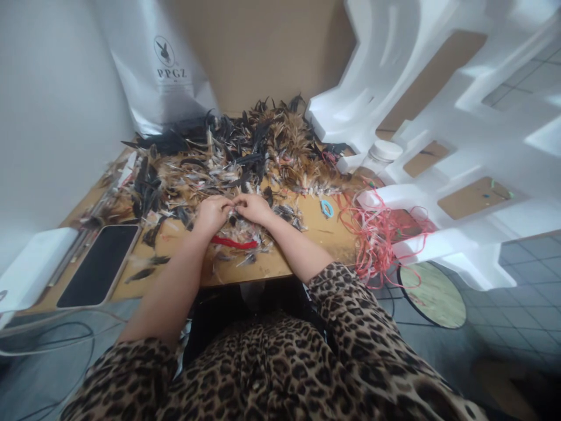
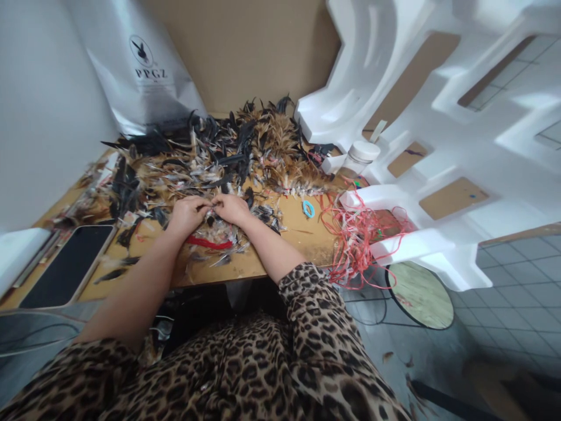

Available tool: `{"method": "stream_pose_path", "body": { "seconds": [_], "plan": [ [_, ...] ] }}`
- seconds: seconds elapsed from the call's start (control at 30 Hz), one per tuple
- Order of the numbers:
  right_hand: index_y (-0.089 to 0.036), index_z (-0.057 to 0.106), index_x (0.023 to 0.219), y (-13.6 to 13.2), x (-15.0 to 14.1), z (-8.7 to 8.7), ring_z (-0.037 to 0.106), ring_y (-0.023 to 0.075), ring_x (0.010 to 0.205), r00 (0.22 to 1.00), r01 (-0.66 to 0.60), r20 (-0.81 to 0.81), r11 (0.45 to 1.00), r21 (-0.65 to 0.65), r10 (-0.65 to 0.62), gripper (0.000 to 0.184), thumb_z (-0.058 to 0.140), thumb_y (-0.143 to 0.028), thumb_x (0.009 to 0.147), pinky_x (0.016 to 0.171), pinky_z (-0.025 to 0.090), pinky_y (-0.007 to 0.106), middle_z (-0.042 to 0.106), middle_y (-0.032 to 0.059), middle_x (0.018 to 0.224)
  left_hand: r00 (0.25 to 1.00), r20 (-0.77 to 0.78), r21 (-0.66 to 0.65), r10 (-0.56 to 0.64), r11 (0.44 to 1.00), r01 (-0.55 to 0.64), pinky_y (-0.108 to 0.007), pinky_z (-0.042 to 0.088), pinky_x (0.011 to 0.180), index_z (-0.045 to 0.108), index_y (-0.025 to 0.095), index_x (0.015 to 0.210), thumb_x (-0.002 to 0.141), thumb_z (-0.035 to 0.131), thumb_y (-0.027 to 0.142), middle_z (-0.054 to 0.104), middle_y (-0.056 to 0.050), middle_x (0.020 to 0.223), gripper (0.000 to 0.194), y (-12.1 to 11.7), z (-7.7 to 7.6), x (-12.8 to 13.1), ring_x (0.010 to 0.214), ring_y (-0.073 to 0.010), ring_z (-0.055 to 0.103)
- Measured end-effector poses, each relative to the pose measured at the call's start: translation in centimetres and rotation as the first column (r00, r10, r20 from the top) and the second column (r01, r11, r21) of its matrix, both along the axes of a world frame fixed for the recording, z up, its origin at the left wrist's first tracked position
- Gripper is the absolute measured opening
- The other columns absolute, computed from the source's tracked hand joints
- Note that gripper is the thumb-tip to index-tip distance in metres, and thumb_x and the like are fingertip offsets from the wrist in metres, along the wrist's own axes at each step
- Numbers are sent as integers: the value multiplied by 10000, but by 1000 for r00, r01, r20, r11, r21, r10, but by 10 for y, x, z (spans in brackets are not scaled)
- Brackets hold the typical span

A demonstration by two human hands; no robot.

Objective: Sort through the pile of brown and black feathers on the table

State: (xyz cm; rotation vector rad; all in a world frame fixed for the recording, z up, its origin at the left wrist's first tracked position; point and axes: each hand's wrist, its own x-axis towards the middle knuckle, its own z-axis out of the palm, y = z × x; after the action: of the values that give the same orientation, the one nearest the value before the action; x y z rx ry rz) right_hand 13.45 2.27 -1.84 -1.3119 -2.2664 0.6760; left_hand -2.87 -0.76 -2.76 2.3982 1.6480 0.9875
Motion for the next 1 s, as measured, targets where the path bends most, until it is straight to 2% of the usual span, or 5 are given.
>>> {"method": "stream_pose_path", "body": {
  "seconds": [0.23, 0.43, 0.63, 0.8, 1.0],
  "plan": [
    [-227, 701, 826, 3, -1, -3, 577, 119, 721, 1000, 24, -14, 1000, -6, -24, 187, 553, -296, 734, 630, 383, 214, 682, -27, 793, 994, 110, -3, 10, 1000, -9, -288, 483, 802, 708, 179, 823, 779, 538, 216, 713, -52, 859, 179, -3, 2, 1, 824, -172, 641],
    [-196, 710, 826, 10, 2, -10, 596, 103, 719, 990, -38, -135, 998, -55, 30, 189, 576, -283, 726, 672, 407, 196, 696, -22, 787, 982, 183, -67, 50, 997, -38, -267, 490, 758, 708, 188, 838, 758, 556, 247, 715, -44, 875, 182, -4, 3, 1, 787, -163, 642],
    [-192, 702, 787, 8, 0, -9, 601, 107, 730, 992, 6, -125, 999, -37, -10, 167, 575, -271, 712, 646, 401, 196, 698, -21, 789, 984, 171, -67, 40, 997, -29, -267, 490, 747, 713, 175, 862, 757, 549, 257, 713, -59, 873, 212, -3, 2, 1, 770, -162, 639],
    [-199, 689, 748, 4, -1, -5, 602, 116, 717, 993, 52, -106, 998, -45, -56, 158, 563, -281, 702, 622, 394, 204, 696, -20, 773, 992, 122, -67, 42, 997, -34, -296, 484, 807, 722, 177, 819, 751, 547, 251, 719, -71, 874, 202, 1, -3, -1, 822, -187, 647],
    [-200, 674, 738, 2, -1, -4, 591, 106, 700, 993, 44, -103, 997, -60, -50, 136, 563, -259, 687, 623, 398, 201, 690, -28, 763, 995, 61, -78, 83, 994, -79, -302, 477, 801, 715, 193, 765, 737, 534, 223, 713, -55, 839, 185, 1, -3, -1, 813, -191, 641]
  ]
}}
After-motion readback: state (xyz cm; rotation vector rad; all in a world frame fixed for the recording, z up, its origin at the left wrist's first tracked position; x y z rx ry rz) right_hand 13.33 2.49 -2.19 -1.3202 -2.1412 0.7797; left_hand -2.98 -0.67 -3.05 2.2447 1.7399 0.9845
